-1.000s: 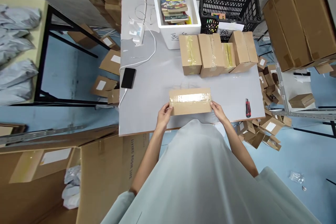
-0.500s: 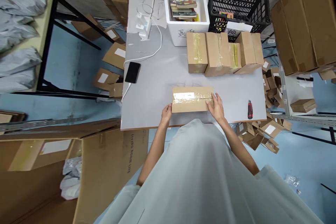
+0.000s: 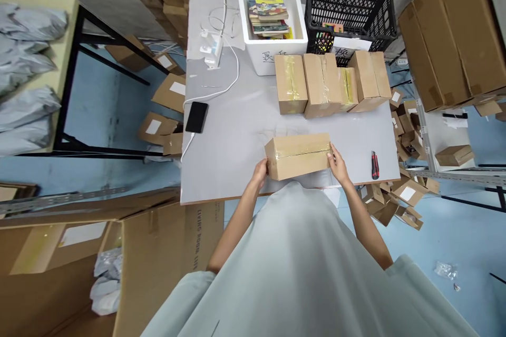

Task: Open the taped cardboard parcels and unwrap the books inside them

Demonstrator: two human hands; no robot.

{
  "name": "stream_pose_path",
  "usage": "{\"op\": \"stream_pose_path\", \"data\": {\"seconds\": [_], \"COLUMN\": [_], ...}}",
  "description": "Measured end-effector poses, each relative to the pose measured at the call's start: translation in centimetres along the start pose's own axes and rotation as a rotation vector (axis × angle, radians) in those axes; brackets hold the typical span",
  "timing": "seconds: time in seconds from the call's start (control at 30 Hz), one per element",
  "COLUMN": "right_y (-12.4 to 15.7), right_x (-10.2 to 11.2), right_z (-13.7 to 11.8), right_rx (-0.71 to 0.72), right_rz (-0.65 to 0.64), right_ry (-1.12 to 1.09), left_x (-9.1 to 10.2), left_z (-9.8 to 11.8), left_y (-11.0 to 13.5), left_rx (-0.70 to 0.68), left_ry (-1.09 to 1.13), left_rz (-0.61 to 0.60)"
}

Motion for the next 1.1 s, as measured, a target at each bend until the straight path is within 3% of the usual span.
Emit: {"op": "stream_pose_path", "data": {"seconds": [0.13,0.27,0.43,0.6,0.77,0.97,1.1], "right_y": [0.3,0.6,0.4,0.4,0.9,0.8,1.6], "right_x": [2.0,1.5,0.3,-0.5,-2.9,-3.3,-3.3], "right_z": [-2.0,-6.2,-8.9,-9.7,-9.2,-7.9,-7.9], "right_rx": [0.023,0.024,-0.111,-0.145,-0.188,-0.166,-0.153], "right_rz": [0.099,0.051,0.053,-0.037,-0.026,0.006,-0.021], "right_ry": [0.137,-0.010,-0.232,-0.533,-0.600,-0.592,-0.588], "left_x": [-0.9,-1.9,-1.9,0.1,1.4,0.8,0.1], "left_z": [0.4,0.8,2.0,4.2,5.1,4.6,4.7], "left_y": [1.8,5.0,8.7,10.6,11.0,11.6,11.8], "left_rx": [-0.021,-0.101,-0.215,-0.334,-0.336,-0.306,-0.339], "left_ry": [0.022,-0.003,-0.034,-0.089,-0.141,-0.141,-0.170], "left_rz": [-0.064,-0.210,-0.150,-0.059,-0.006,0.004,0.086]}}
Point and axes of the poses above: each hand's wrist, its own y-axis away from the middle knuckle, its own x-axis out of the back of the hand, z = x × y, the point moved 1 cm from there along -y, towards the middle knuckle, and after that the axes turned 15 degrees about x, right-handed, at the moved point
